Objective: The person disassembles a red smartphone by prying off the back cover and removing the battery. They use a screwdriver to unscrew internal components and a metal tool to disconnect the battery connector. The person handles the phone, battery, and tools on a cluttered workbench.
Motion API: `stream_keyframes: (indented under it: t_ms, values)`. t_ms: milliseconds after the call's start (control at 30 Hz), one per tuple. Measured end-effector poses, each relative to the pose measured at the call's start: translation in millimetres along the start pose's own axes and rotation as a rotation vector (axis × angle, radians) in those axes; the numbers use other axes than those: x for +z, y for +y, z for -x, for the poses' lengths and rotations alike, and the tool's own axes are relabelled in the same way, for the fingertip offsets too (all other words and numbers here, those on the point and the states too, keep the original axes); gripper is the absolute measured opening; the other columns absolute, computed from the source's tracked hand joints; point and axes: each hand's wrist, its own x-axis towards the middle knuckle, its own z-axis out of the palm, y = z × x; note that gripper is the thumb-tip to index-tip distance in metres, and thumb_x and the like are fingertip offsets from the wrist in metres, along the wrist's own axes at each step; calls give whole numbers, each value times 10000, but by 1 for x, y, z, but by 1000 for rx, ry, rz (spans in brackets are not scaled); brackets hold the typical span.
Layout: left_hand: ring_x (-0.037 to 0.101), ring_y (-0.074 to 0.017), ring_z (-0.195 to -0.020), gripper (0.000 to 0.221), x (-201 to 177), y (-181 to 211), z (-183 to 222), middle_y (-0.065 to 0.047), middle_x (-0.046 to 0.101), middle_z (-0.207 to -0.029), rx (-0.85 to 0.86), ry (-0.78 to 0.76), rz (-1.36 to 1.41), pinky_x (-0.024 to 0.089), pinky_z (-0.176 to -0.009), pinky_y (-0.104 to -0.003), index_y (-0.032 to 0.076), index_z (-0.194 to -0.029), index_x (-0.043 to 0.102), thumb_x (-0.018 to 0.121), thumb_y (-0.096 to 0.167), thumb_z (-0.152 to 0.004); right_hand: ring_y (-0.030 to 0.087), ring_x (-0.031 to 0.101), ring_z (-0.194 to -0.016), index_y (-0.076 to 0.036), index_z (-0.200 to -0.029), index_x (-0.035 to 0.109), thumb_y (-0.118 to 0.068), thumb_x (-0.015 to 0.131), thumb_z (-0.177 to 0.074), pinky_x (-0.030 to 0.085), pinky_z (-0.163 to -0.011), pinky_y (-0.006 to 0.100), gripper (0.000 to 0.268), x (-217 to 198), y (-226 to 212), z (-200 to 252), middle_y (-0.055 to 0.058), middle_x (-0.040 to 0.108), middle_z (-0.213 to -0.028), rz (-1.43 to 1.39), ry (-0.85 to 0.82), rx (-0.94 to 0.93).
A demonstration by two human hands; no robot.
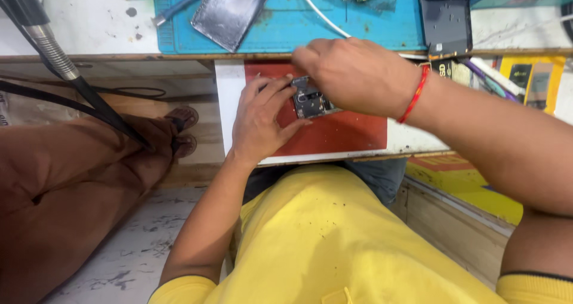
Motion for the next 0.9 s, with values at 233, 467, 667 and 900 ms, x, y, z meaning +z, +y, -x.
stream_keyframes:
  t_ms: [233, 467, 667, 900]
  values:
    - [555, -345, -1217, 608, 0, 2, 0, -111, 653, -1339, -19, -6, -6, 427, -1089, -473, 23, -1162, 724, 952, 334, -691, 441, 671, -785, -5, -1050, 580, -135, 614, -951, 537, -664, 522, 167, -8, 3, -1, 206, 667, -905, 11, -2, -35]
    - [557, -342, -1215, 616, -1, 5, -1, -104, 652, -1357, -14, -17, -2, 435, -1086, -472, 14, -1166, 717, 952, 326, -689, 438, 663, -785, 11, -1032, 575, -114, 617, -899, 539, -663, 506, 188, -8, 6, -1, 212, 653, -921, -71, 35, -181]
    - [555, -365, -1190, 611, -3, 8, -2, -139, 634, -1243, -44, 38, 79, 453, -1069, -481, -3, -1132, 699, 963, 298, -670, 427, 657, -789, -9, -1037, 592, -75, 624, -899, 534, -681, 498, 156, -5, 9, 3, 189, 650, -899, -85, 45, -196]
    - [578, -349, -1134, 569, -4, 9, -3, -122, 652, -1159, -16, 33, 41, 456, -1055, -485, 6, -1069, 720, 959, 336, -672, 418, 649, -774, -32, -1001, 599, -96, 675, -915, 526, -671, 494, 131, 0, 12, 11, 169, 655, -886, -158, 94, -161]
